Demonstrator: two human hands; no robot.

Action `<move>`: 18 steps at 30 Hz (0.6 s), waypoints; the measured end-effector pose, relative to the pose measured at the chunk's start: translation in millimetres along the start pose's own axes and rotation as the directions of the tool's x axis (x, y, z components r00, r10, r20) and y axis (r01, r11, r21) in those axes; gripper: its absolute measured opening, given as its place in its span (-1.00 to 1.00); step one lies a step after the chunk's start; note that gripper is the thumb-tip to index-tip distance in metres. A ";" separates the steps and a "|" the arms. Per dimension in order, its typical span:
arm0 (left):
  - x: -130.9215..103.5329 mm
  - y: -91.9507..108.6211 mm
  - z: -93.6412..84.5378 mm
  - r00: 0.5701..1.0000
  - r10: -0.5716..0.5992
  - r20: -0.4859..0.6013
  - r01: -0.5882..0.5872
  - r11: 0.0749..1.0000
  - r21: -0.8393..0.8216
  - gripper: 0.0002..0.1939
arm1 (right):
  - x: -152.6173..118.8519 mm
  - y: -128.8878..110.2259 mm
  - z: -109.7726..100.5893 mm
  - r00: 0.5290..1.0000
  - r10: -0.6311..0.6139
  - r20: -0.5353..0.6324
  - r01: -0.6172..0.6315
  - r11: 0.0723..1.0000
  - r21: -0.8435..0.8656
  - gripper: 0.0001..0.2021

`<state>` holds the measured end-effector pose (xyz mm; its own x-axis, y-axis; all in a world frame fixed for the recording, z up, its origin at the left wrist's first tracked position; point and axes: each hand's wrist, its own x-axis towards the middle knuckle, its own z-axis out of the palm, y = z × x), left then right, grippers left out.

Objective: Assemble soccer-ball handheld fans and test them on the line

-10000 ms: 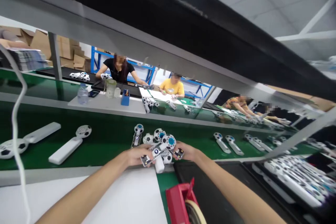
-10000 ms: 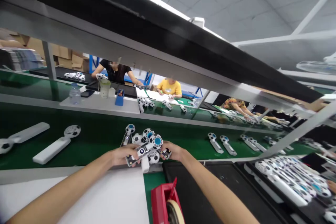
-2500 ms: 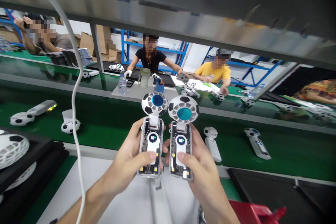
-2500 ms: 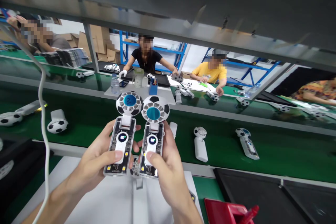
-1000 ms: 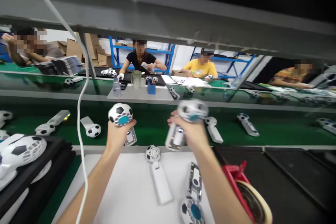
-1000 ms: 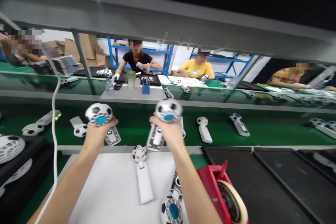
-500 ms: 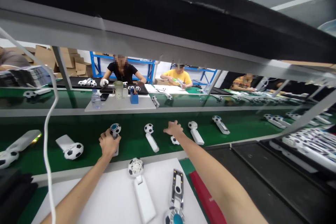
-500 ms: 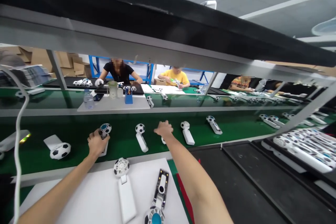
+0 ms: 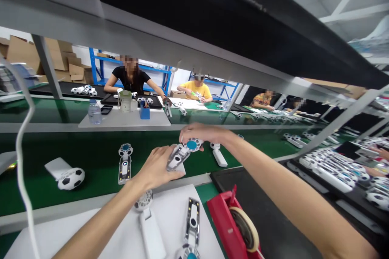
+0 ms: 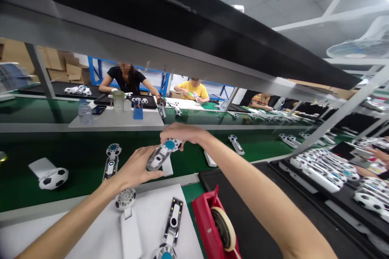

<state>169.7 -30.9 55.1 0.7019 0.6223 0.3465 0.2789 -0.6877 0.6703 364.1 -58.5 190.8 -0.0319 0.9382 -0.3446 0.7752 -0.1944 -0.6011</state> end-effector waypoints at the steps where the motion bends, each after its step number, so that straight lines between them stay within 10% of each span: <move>1: 2.4 9.3 -0.2 1.000 -0.013 0.012 0.014 0.998 -0.060 -0.36 | -9.1 -4.7 -5.0 0.998 -0.058 0.017 0.057 0.997 0.052 -0.73; 5: -3.9 33.0 -11.8 0.979 -0.190 0.070 0.201 0.873 -0.445 -0.58 | -14.4 18.9 -24.1 0.989 -0.119 -0.086 0.132 0.975 0.180 -0.50; 8: -29.1 39.0 -30.3 0.948 -0.307 0.082 0.294 0.749 -0.594 -0.61 | 3.4 79.2 -32.0 0.953 0.086 -0.290 -0.039 0.986 0.164 -0.58; 13: -84.6 41.3 -54.2 0.871 -0.492 0.010 0.332 0.572 -0.750 -0.54 | 16.9 192.3 -3.0 0.718 0.472 -0.512 -0.447 0.876 0.181 -0.61; 18: -103.2 44.8 -58.1 0.800 -0.599 0.043 0.347 0.402 -0.847 -0.63 | 15.4 253.5 24.5 0.593 0.537 -0.600 -0.496 0.831 0.254 -0.65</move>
<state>71.6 -104.2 87.5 0.4224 0.8934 -0.1528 -0.1993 0.2560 0.9459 544.7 -100.4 15.5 0.7762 0.6234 -0.0943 0.4996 -0.6993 -0.5113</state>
